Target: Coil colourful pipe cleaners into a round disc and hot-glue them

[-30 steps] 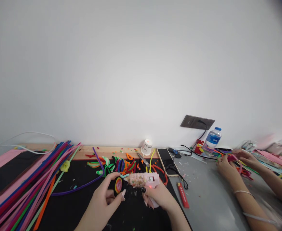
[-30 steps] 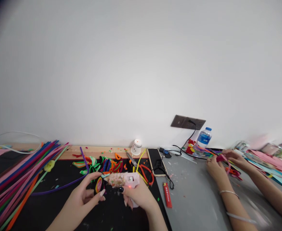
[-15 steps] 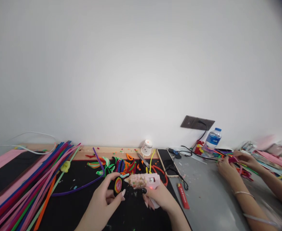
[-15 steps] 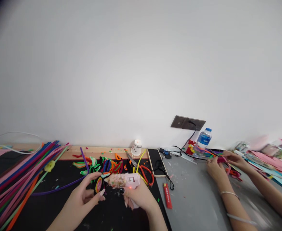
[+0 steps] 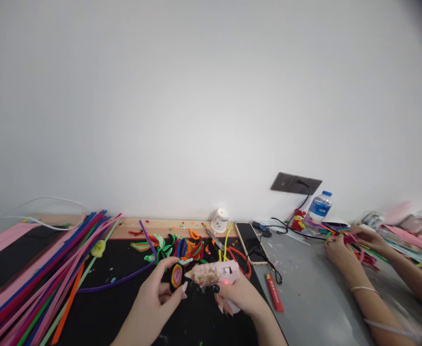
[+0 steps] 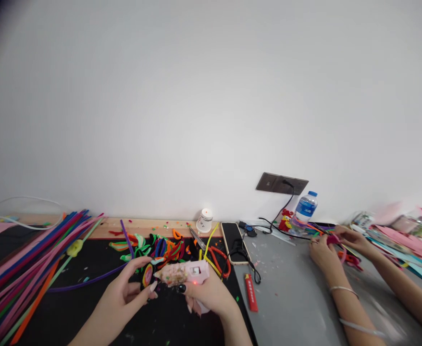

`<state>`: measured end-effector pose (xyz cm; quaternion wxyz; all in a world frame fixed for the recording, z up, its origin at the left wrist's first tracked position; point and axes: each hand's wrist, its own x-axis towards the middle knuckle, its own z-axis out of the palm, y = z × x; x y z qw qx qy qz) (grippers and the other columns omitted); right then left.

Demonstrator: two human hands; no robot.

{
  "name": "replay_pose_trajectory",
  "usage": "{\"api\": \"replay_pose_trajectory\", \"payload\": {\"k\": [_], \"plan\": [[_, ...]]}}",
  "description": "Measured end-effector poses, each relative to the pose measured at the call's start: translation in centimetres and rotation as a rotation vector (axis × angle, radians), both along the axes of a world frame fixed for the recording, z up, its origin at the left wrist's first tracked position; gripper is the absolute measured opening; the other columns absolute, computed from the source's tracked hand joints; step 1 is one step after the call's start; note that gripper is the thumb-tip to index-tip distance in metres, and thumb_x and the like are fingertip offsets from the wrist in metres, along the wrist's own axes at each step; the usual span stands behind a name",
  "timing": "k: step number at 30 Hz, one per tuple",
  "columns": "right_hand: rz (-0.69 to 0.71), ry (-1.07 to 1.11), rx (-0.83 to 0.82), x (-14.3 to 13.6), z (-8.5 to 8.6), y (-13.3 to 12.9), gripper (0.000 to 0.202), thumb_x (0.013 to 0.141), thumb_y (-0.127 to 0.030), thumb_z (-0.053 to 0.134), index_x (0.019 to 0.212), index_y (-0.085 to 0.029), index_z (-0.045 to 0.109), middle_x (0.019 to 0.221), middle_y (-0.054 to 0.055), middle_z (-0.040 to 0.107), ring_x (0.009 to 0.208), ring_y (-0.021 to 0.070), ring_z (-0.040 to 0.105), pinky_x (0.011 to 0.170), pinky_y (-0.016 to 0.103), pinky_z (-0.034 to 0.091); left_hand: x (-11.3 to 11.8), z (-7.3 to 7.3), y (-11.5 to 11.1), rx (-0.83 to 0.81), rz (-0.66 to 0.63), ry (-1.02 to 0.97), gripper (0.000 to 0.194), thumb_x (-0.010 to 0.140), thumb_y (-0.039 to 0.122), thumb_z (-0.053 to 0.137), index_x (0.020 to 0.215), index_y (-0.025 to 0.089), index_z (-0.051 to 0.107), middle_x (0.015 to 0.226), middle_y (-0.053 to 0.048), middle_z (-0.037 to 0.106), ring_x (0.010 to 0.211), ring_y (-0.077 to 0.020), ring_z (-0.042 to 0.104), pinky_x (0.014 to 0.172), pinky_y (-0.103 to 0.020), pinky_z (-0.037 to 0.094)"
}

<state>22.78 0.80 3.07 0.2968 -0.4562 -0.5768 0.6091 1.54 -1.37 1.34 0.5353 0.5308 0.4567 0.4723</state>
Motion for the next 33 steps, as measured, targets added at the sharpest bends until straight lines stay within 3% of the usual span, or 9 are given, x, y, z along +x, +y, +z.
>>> {"api": "replay_pose_trajectory", "payload": {"k": [3,10,16,24,28,33], "plan": [[0.001,0.010,0.005,0.0,0.0,0.0,0.036,0.065,-0.047,0.066,0.067,-0.012,0.056,0.042,-0.005,0.053,0.028,0.0032,0.039,0.029,0.015,0.028,-0.1,0.1,0.0,0.011,0.014,0.006,0.044,0.076,0.036,0.060,0.113,0.023,0.040,0.071,0.002,0.070,0.066,-0.0217,0.072,0.059,-0.027,0.053],[-0.042,-0.003,0.010,0.0,-0.3,0.1,0.039,0.063,-0.050,0.066,0.069,-0.013,0.056,0.042,-0.005,0.053,0.030,0.0050,0.041,0.029,0.015,0.029,0.0,0.1,0.0,0.013,-0.014,-0.001,0.042,0.076,0.036,0.059,0.112,0.023,0.041,0.075,0.001,0.070,0.067,-0.0214,0.072,0.064,-0.029,0.054],[-0.052,0.012,0.013,0.0,-0.3,0.1,0.041,0.062,-0.053,0.065,0.067,-0.013,0.055,0.041,-0.004,0.053,0.028,0.0050,0.040,0.029,0.016,0.029,0.8,-0.4,-0.1,0.046,0.105,-0.019,0.043,0.071,0.040,0.061,0.108,0.023,0.047,0.065,0.003,0.067,0.058,-0.0203,0.070,0.055,-0.027,0.052],[-0.058,-0.006,0.028,0.3,-0.9,0.2,0.033,0.064,-0.044,0.065,0.072,-0.013,0.058,0.042,-0.003,0.054,0.031,0.0067,0.043,0.030,0.016,0.031,0.6,-0.2,-0.2,0.045,0.069,-0.013,0.042,0.074,0.038,0.060,0.110,0.023,0.044,0.064,0.003,0.067,0.060,-0.0201,0.071,0.054,-0.025,0.051],[-0.036,-0.011,0.033,0.1,-0.5,0.1,0.038,0.065,-0.046,0.064,0.079,-0.011,0.059,0.043,-0.005,0.053,0.029,0.0052,0.040,0.029,0.015,0.029,0.1,0.2,-0.1,0.014,0.007,-0.008,0.040,0.077,0.035,0.059,0.112,0.023,0.042,0.066,0.003,0.068,0.065,-0.0202,0.072,0.057,-0.024,0.051],[-0.009,-0.022,0.025,0.0,0.1,0.0,0.040,0.064,-0.050,0.065,0.074,-0.012,0.057,0.042,-0.005,0.052,0.030,0.0045,0.041,0.030,0.015,0.029,-0.2,0.2,0.1,-0.005,-0.009,-0.017,0.041,0.077,0.034,0.060,0.112,0.023,0.042,0.075,0.002,0.070,0.067,-0.0201,0.072,0.058,-0.024,0.051]]}}
